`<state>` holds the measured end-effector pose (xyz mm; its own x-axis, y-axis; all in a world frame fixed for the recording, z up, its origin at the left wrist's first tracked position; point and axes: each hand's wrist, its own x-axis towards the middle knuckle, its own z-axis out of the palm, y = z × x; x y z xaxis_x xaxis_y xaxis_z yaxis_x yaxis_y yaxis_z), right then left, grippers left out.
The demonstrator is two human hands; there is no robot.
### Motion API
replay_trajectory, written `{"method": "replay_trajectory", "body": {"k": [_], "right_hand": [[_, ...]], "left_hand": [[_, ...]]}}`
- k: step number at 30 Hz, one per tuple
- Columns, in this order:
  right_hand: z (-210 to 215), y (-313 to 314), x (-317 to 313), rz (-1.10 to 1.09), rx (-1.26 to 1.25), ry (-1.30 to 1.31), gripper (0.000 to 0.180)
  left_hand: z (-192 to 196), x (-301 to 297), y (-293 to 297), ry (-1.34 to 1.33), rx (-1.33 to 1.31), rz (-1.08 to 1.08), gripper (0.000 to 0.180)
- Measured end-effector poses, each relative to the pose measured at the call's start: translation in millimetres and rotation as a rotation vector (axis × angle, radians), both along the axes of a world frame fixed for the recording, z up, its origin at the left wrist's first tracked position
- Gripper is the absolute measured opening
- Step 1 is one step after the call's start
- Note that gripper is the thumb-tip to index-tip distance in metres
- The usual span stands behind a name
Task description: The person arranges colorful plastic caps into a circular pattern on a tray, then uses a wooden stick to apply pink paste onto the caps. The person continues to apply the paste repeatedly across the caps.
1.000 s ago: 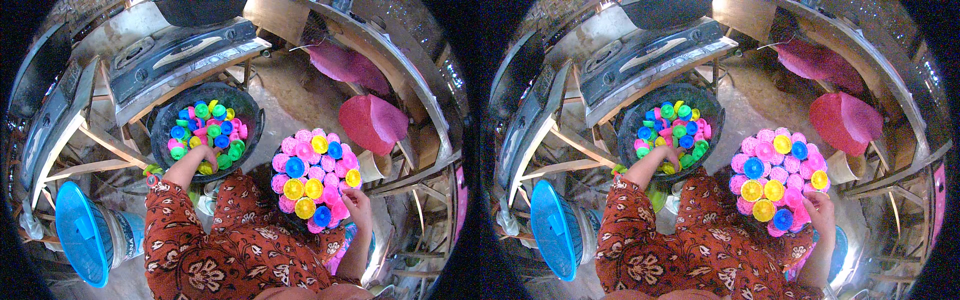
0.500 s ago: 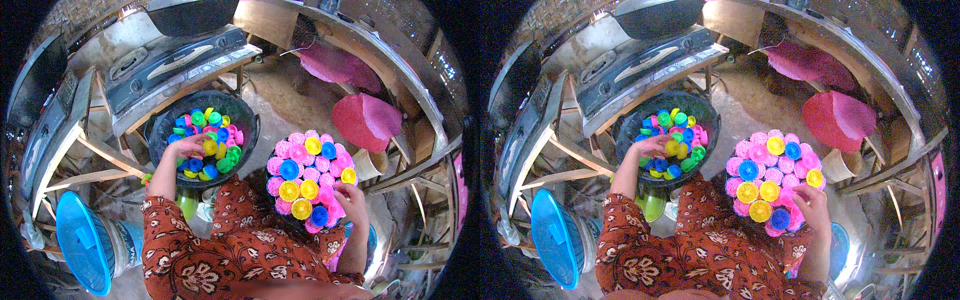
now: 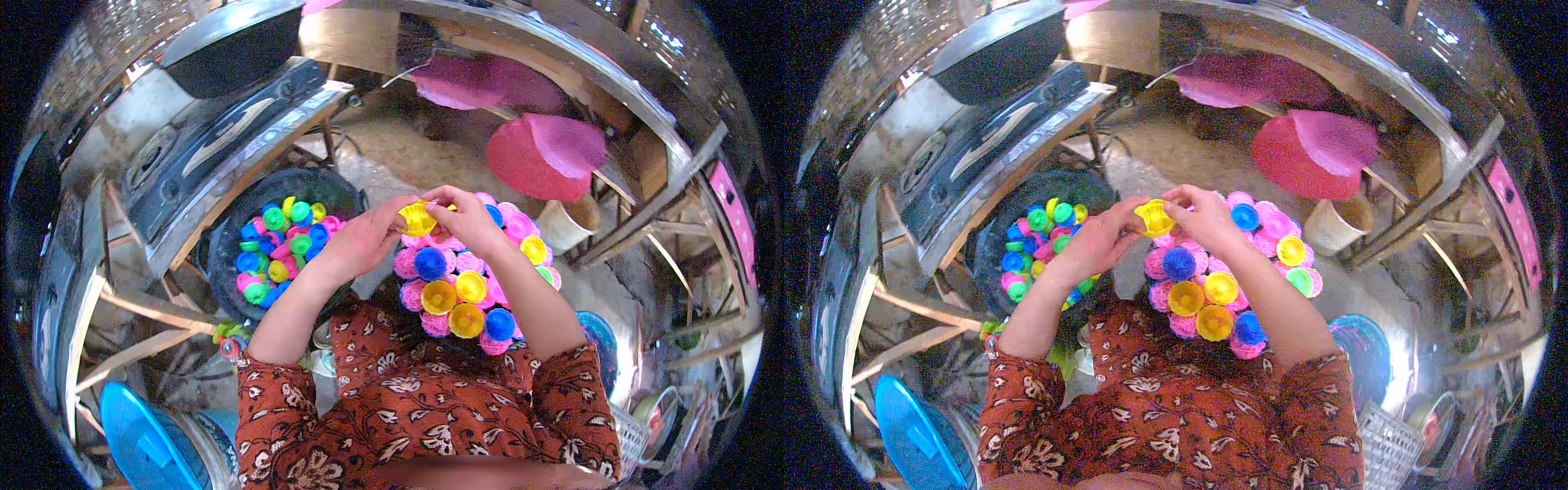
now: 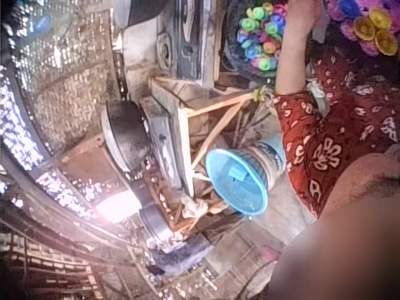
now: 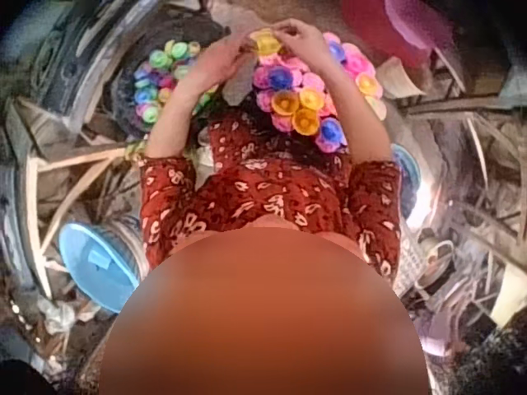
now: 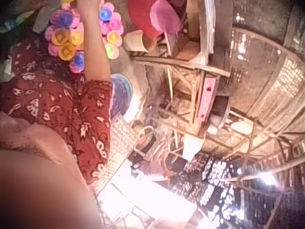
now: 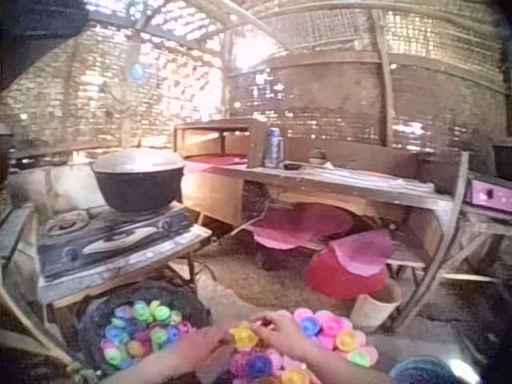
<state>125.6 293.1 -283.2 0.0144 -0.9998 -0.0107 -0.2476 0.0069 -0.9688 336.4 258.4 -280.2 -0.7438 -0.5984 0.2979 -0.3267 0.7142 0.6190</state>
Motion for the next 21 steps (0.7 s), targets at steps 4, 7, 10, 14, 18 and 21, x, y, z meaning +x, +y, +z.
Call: {"method": "replay_trajectory", "body": {"k": [4,7,10,14,18,21], "right_hand": [[-21.4,7.9,-21.7,-0.042,0.036,0.224,0.03],[-51.7,17.1,-52.1,-0.134,-0.012,0.563,0.028],[-75.7,25.9,-75.3,-0.191,0.046,0.699,0.028],[-85.8,30.3,-74.7,-0.178,0.121,0.671,0.028],[-93.2,26.5,-69.0,-0.143,0.121,0.641,0.027],[-95.9,27.1,-66.4,-0.109,0.086,0.683,0.025]], "left_hand": [[-4.0,-8.9,8.2,0.12,-0.043,-0.003,0.058],[-31.5,12.4,-13.7,0.115,-0.192,0.203,0.053],[-79.5,54.6,-48.0,-0.027,0.05,0.485,0.035],[-167.4,116.3,-81.3,-0.435,0.016,0.508,0.044],[-213.5,137.7,-85.1,-0.684,0.281,0.344,0.047],[-231.3,145.4,-91.4,-0.792,0.383,0.319,0.051]]}}
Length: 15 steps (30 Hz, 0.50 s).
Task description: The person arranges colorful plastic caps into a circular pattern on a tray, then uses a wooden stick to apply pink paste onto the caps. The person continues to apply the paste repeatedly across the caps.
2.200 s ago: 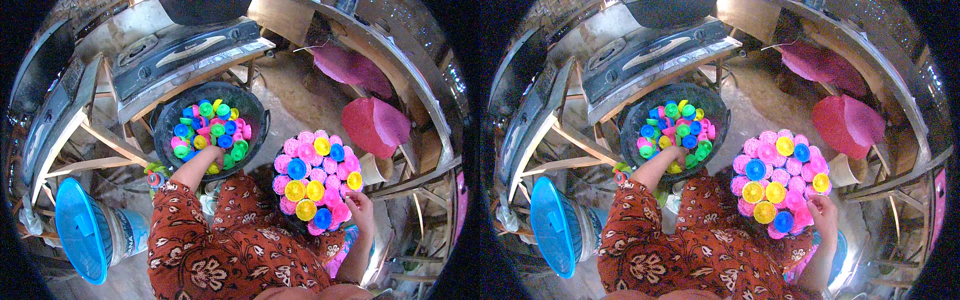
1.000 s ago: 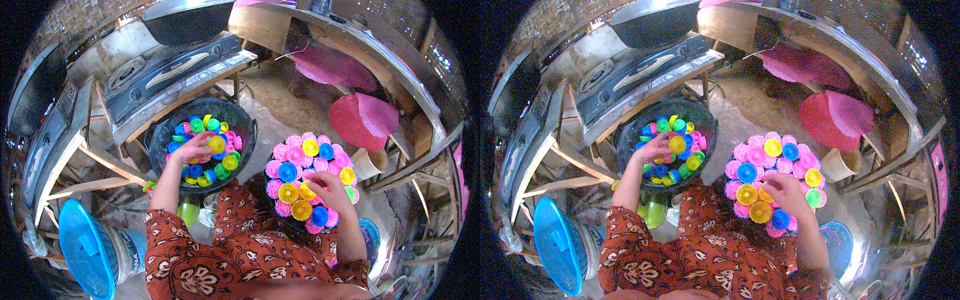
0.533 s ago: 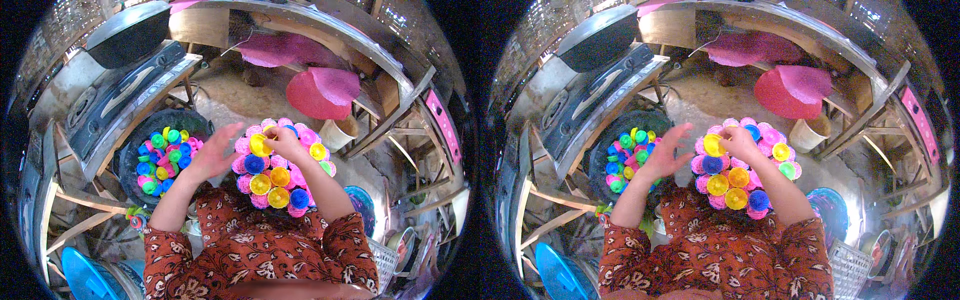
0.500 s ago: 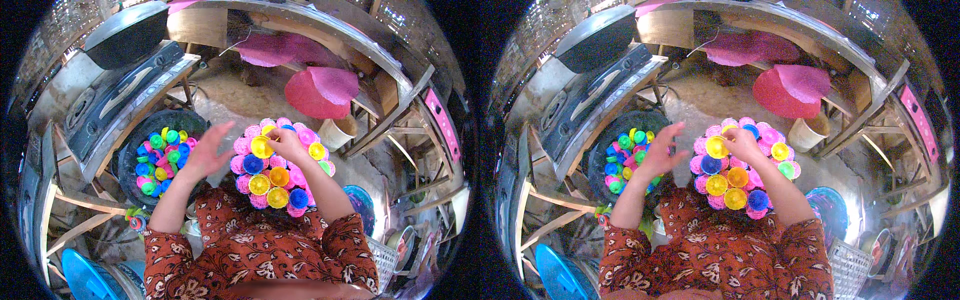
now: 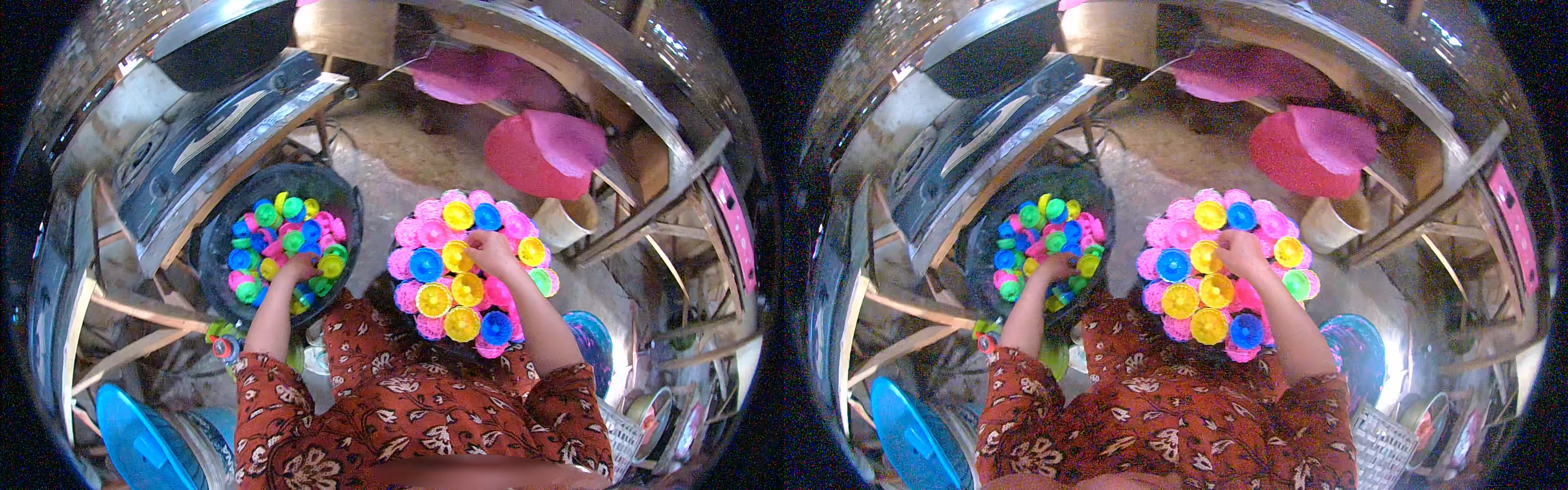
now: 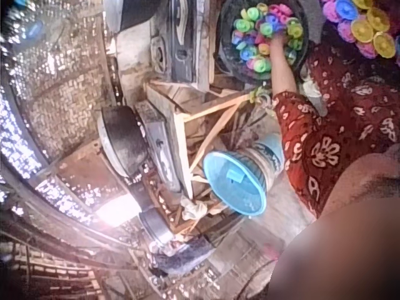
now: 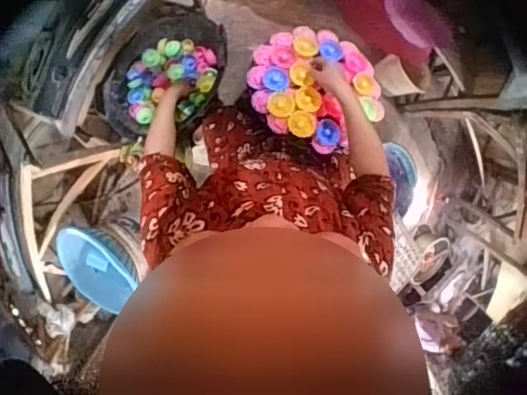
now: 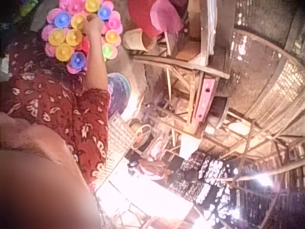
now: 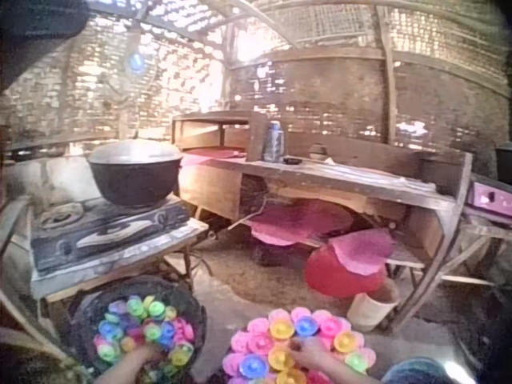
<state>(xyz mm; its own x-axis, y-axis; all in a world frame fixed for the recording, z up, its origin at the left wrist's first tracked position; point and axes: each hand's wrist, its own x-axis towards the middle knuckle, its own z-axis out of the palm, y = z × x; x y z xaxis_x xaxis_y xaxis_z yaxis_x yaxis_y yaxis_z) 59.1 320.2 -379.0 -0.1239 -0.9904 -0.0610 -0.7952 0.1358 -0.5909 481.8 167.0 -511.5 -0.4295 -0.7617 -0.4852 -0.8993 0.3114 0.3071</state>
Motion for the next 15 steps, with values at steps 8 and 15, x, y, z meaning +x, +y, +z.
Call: {"method": "replay_trajectory", "body": {"k": [8,15], "right_hand": [[10.4,7.6,-0.4,0.002,-0.08,0.087,0.025],[42.9,13.2,0.6,-0.017,-0.152,0.041,0.026]], "left_hand": [[-24.6,-26.4,-11.8,0.014,-0.102,0.066,0.047],[-24.1,-44.8,0.5,0.138,-0.222,0.221,0.029]]}}
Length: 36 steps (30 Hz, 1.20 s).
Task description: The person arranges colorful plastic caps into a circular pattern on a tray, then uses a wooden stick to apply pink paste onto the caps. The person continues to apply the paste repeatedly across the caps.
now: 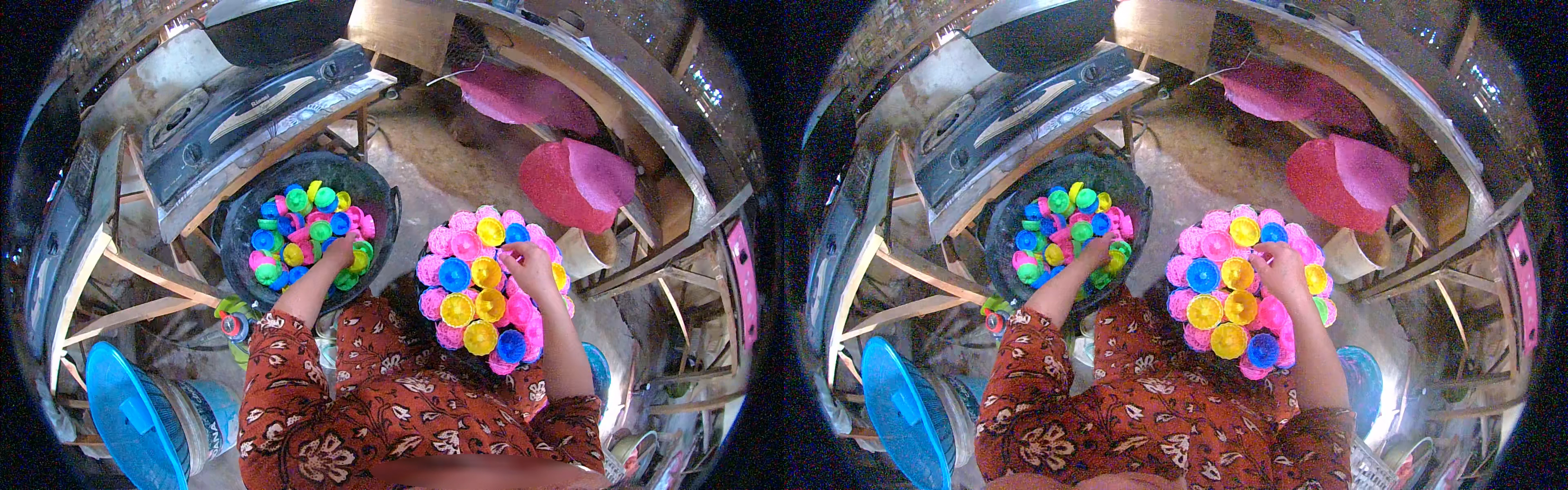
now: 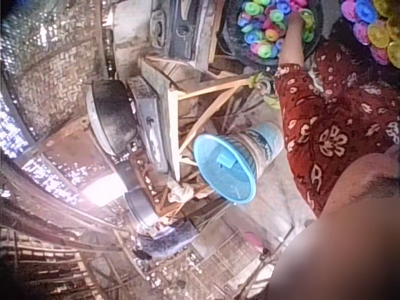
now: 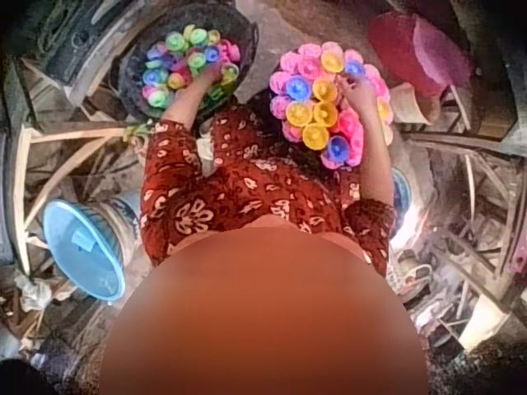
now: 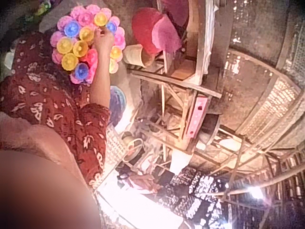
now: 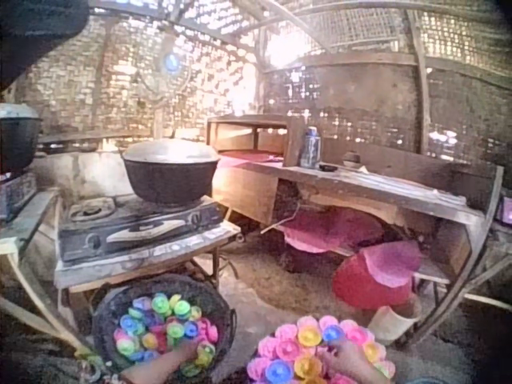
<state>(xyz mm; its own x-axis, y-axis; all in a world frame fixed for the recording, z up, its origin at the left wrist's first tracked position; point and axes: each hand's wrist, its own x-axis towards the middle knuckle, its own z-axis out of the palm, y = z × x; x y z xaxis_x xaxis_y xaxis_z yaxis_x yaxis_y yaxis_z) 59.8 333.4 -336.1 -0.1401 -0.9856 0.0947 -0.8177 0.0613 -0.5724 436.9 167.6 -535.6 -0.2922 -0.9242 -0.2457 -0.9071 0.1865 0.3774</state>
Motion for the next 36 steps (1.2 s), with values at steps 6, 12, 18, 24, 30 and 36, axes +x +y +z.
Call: {"method": "replay_trajectory", "body": {"k": [6,12,18,24,30,36], "right_hand": [[9.1,0.9,0.6,0.016,-0.019,-0.04,0.026],[27.5,-1.4,-0.2,0.012,-0.029,-0.114,0.028],[34.3,-3.0,-4.6,-0.061,-0.153,-0.46,0.026],[54.2,-23.7,35.2,0.014,-0.159,-0.729,0.024],[26.8,-4.5,-12.0,-0.165,-0.073,-0.412,0.025],[-32.1,0.2,-36.6,-0.252,-0.051,-0.059,0.02]], "left_hand": [[0.3,-5.2,-11.9,0.16,-0.152,-0.176,0.024],[-7.6,7.0,-12.1,0.199,-0.278,-0.156,0.021],[153.7,-36.5,-9.7,0.491,-0.604,0.07,0.019],[229.3,-181.6,62.3,0.724,-0.681,-0.406,0.024],[221.5,-206.4,88.6,0.909,-0.476,-0.476,0.025],[178.8,-188.9,99.4,0.602,-0.423,-0.738,0.019]]}}
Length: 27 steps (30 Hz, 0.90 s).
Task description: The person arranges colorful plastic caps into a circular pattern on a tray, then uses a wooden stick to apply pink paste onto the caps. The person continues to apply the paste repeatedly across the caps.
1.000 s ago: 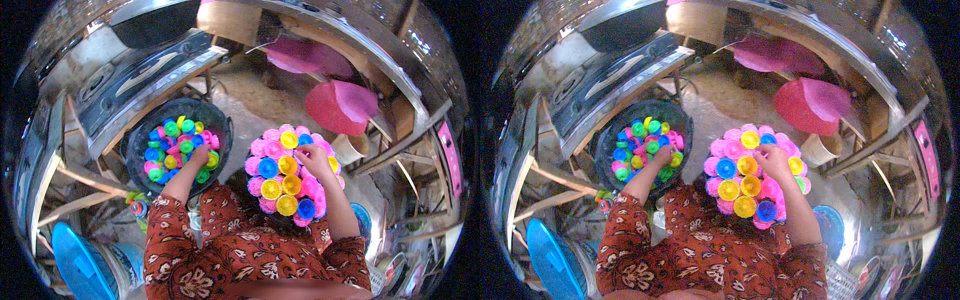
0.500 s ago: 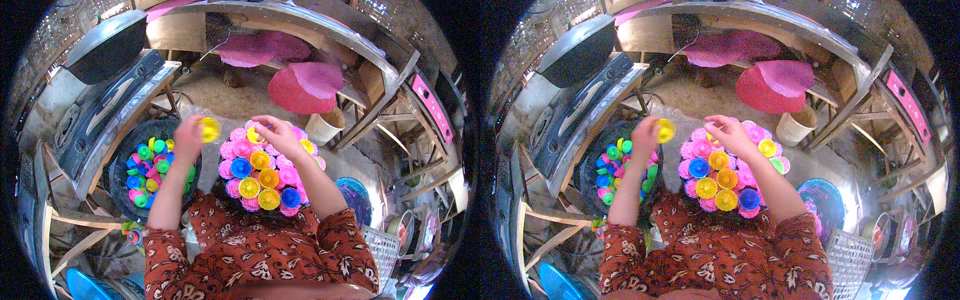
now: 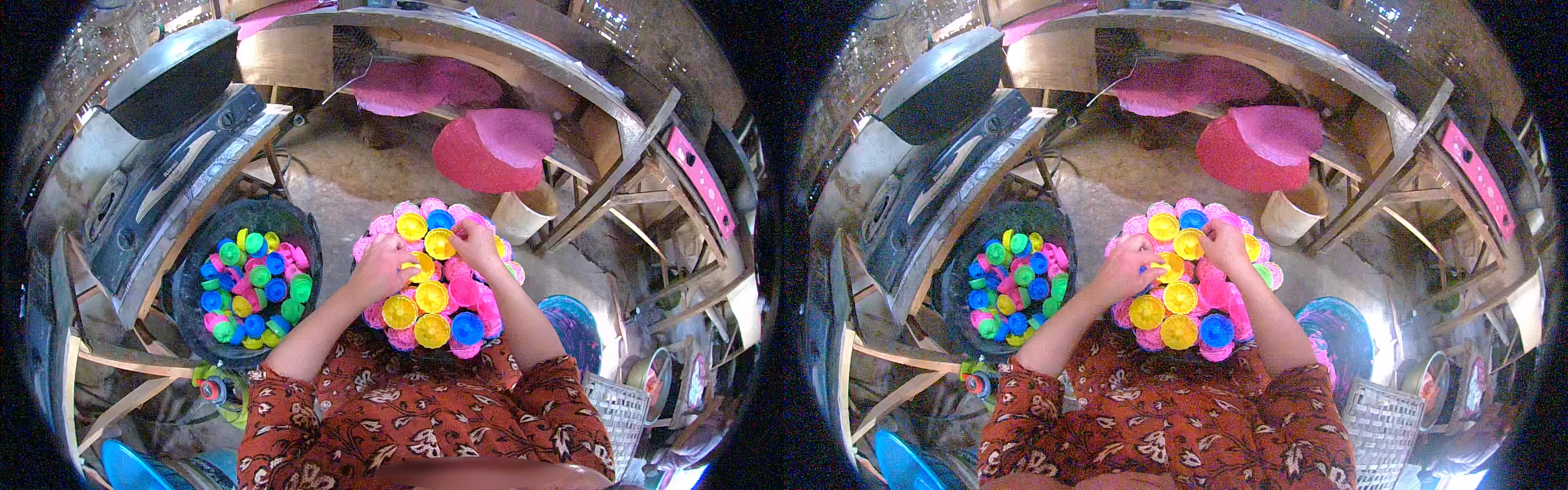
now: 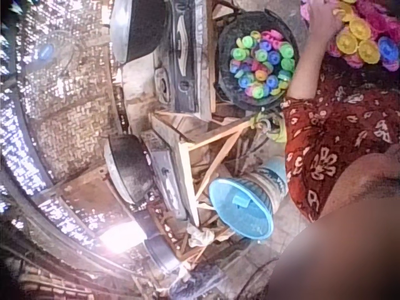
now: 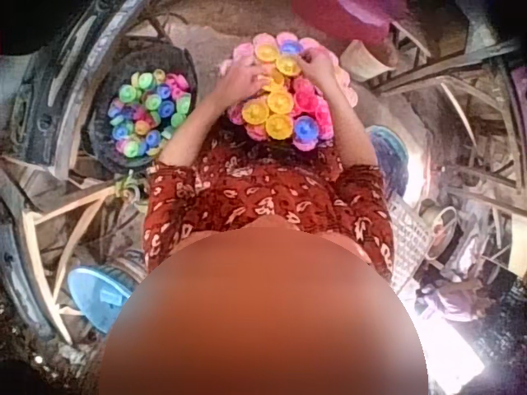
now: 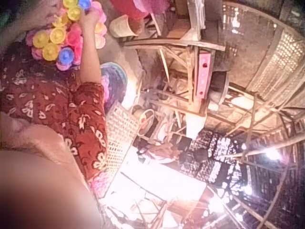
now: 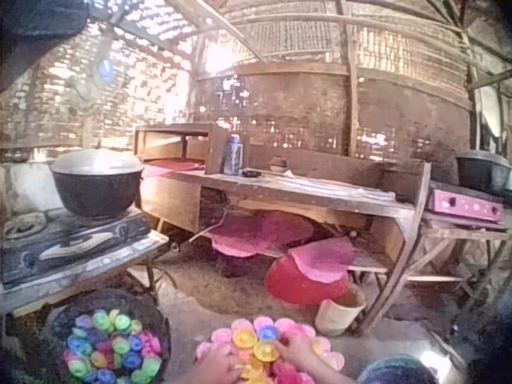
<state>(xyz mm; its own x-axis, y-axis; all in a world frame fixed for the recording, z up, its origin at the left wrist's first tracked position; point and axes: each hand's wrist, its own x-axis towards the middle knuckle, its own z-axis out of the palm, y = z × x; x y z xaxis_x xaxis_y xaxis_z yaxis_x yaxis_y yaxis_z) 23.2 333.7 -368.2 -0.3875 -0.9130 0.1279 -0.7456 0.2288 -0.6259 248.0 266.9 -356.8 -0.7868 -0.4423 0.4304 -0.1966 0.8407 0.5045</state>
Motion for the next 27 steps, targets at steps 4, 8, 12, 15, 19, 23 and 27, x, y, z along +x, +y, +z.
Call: {"method": "replay_trajectory", "body": {"k": [4,8,12,15,19,23,27], "right_hand": [[-5.7,-0.3,2.6,-0.028,0.015,0.044,0.021],[-15.4,-0.8,-0.8,-0.038,0.045,0.086,0.021],[-18.3,0.3,-2.3,-0.022,0.082,0.099,0.022],[-15.9,2.8,-3.3,-0.012,0.094,0.102,0.021],[-22.5,1.8,-8.8,-0.001,0.093,0.089,0.021],[-16.9,0.1,-5.5,-0.004,0.107,0.133,0.022],[-6.6,1.7,-2.2,-0.011,0.1,0.147,0.024]], "left_hand": [[-7.7,4.6,4.5,-0.037,-0.028,-0.014,0.017],[-15.6,4.1,4.5,-0.058,-0.05,-0.029,0.017],[-18.8,3.7,6.2,-0.069,-0.061,-0.031,0.017],[-19.0,3.7,7.0,-0.049,-0.071,-0.036,0.017],[-15.9,2.0,8.4,-0.105,-0.029,-0.031,0.019],[-14.8,2.3,7.2,-0.059,-0.005,-0.039,0.019],[-1.7,10.5,1.5,0.031,-0.044,0.014,0.019]]}}
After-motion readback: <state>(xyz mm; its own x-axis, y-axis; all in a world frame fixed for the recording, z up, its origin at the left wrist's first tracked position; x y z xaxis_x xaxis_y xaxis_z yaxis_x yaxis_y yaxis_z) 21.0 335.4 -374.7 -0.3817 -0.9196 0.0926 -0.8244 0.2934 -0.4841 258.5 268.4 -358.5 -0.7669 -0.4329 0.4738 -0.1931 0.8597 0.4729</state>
